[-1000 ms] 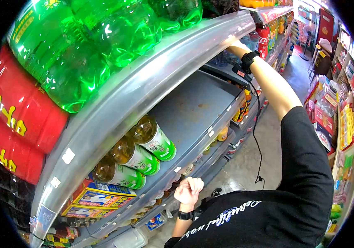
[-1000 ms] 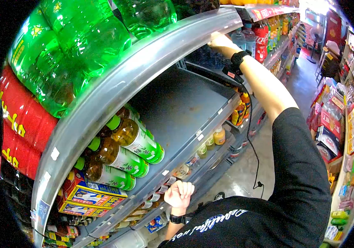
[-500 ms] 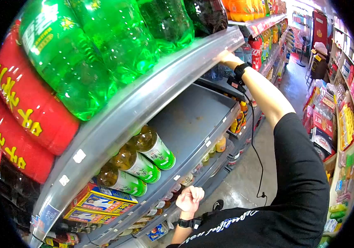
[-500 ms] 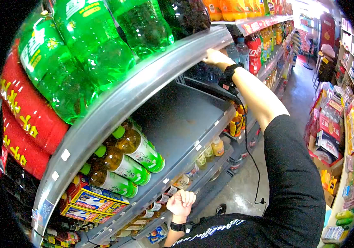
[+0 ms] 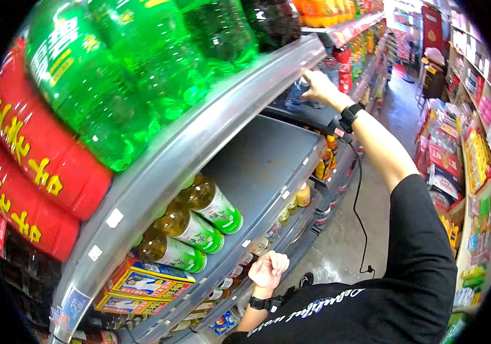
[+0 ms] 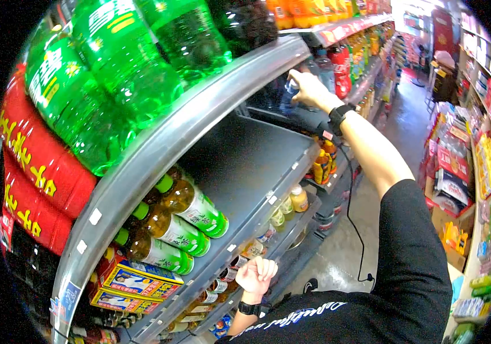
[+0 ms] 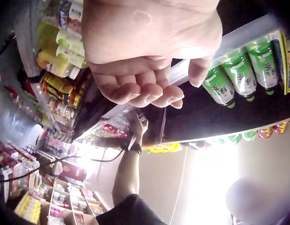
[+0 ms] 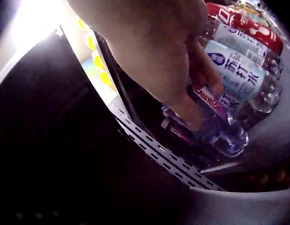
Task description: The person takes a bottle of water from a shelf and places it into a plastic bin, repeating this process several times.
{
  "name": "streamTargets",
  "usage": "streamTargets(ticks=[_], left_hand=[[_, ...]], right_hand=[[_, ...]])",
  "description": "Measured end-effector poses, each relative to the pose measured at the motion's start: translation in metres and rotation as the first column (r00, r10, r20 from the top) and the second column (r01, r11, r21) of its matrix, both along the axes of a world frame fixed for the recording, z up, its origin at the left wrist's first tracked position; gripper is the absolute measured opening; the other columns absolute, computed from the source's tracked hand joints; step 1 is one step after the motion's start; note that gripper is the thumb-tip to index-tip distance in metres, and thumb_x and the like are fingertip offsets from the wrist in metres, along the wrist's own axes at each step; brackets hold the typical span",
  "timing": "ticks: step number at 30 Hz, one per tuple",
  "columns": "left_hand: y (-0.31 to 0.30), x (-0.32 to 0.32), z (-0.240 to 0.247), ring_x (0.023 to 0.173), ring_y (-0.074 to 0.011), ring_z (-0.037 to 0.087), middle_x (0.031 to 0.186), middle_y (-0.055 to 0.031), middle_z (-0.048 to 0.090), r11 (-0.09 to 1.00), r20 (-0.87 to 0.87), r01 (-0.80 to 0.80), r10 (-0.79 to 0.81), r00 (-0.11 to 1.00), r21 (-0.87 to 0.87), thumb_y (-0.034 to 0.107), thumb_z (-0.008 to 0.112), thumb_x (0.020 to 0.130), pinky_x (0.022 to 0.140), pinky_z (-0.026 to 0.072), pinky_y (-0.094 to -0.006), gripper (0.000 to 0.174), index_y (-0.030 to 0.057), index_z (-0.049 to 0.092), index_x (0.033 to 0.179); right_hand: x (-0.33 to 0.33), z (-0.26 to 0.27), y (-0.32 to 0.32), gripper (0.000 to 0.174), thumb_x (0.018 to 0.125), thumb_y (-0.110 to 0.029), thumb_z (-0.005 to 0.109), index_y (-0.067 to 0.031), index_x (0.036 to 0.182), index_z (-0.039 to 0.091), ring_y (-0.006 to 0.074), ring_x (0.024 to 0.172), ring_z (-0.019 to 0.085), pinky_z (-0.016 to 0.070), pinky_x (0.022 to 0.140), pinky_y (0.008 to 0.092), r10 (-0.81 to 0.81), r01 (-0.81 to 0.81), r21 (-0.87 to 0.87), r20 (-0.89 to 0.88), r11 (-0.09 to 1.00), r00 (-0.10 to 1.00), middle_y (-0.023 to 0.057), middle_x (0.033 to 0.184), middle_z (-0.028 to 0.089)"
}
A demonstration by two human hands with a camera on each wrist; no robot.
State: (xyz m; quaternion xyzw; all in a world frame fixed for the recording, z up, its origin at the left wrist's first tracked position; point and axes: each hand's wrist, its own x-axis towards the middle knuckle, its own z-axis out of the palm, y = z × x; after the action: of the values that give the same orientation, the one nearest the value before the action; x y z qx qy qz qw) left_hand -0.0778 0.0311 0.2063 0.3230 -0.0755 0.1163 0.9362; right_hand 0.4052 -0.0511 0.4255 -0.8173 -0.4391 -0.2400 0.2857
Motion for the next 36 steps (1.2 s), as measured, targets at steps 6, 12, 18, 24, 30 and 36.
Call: streamTargets(ticks=[6,12,18,24,30,36], left_hand=[[-0.023,0.027,0.004,0.054,-0.0135,0.037,0.054,0.0010,0.039,0.965,0.026,0.247,-0.246,0.969,-0.091,0.046,0.048,0.090,0.056,0.0283,-0.0293,0.044,0.0084,0.045,0.067],[-0.063,0.062,0.003,0.054,-0.0138,0.037,0.054,0.0011,0.039,0.861,0.023,0.487,-0.489,0.872,-0.146,0.050,0.053,0.090,0.056,0.0282,-0.0291,0.047,0.0086,0.045,0.068],[-0.121,0.104,-0.001,0.055,-0.0141,0.036,0.057,0.0007,0.038,0.664,0.027,0.722,-0.732,0.681,-0.194,0.048,0.053,0.092,0.055,0.0288,-0.0297,0.044,0.0101,0.047,0.070],[-0.189,0.136,0.011,0.056,-0.0146,0.036,0.057,-0.0010,0.039,0.468,0.009,0.861,-0.878,0.479,-0.199,0.047,0.052,0.093,0.055,0.0282,-0.0295,0.046,0.0089,0.045,0.070],[-0.264,0.150,0.026,0.054,-0.0140,0.038,0.057,-0.0011,0.041,0.264,0.079,0.942,-0.955,0.285,-0.208,0.047,0.053,0.095,0.055,0.0286,-0.0311,0.045,0.0096,0.046,0.071],[-0.330,0.126,0.024,0.056,-0.0149,0.038,0.057,-0.0006,0.042,0.033,0.081,0.978,-0.995,0.050,-0.207,0.046,0.054,0.097,0.060,0.0290,-0.0314,0.044,0.0110,0.047,0.072]], right_hand=[[-0.072,-0.010,-0.087,0.059,0.071,-0.014,0.086,-0.0080,0.121,0.055,0.0293,0.107,0.066,0.0524,0.093,0.0387,0.113,-0.124,0.143,0.077,0.982,0.991,0.0129,0.116,0.066],[-0.200,0.028,-0.222,0.064,0.071,-0.020,0.089,-0.0056,0.122,0.053,0.0247,0.105,0.068,0.0558,0.085,0.0327,-0.022,0.007,0.231,0.062,0.973,0.998,0.0123,0.123,0.065],[-0.358,0.043,-0.346,0.066,0.070,-0.030,0.092,-0.0007,0.117,0.058,0.0193,0.092,0.070,0.0561,0.079,0.0287,-0.330,0.238,0.325,0.266,0.915,0.906,0.0105,0.113,0.068],[-0.524,0.035,-0.416,0.067,0.061,-0.026,0.097,-0.0027,0.111,0.059,0.0219,0.100,0.068,0.0539,0.083,0.0311,-0.715,0.638,0.368,0.121,0.677,0.689,0.0153,0.112,0.069],[-0.658,-0.018,-0.427,0.066,0.059,-0.013,0.097,-0.0027,0.108,0.054,0.0159,0.102,0.064,0.0521,0.090,0.0306,-0.903,0.790,0.579,-0.202,0.203,0.380,0.0113,0.111,0.065],[-0.756,-0.069,-0.401,0.055,0.066,-0.004,0.090,-0.0030,0.110,0.056,0.0099,0.094,0.062,0.0537,0.079,0.0256,-0.845,0.600,0.656,-0.531,-0.458,-0.064,0.0054,0.104,0.064]])
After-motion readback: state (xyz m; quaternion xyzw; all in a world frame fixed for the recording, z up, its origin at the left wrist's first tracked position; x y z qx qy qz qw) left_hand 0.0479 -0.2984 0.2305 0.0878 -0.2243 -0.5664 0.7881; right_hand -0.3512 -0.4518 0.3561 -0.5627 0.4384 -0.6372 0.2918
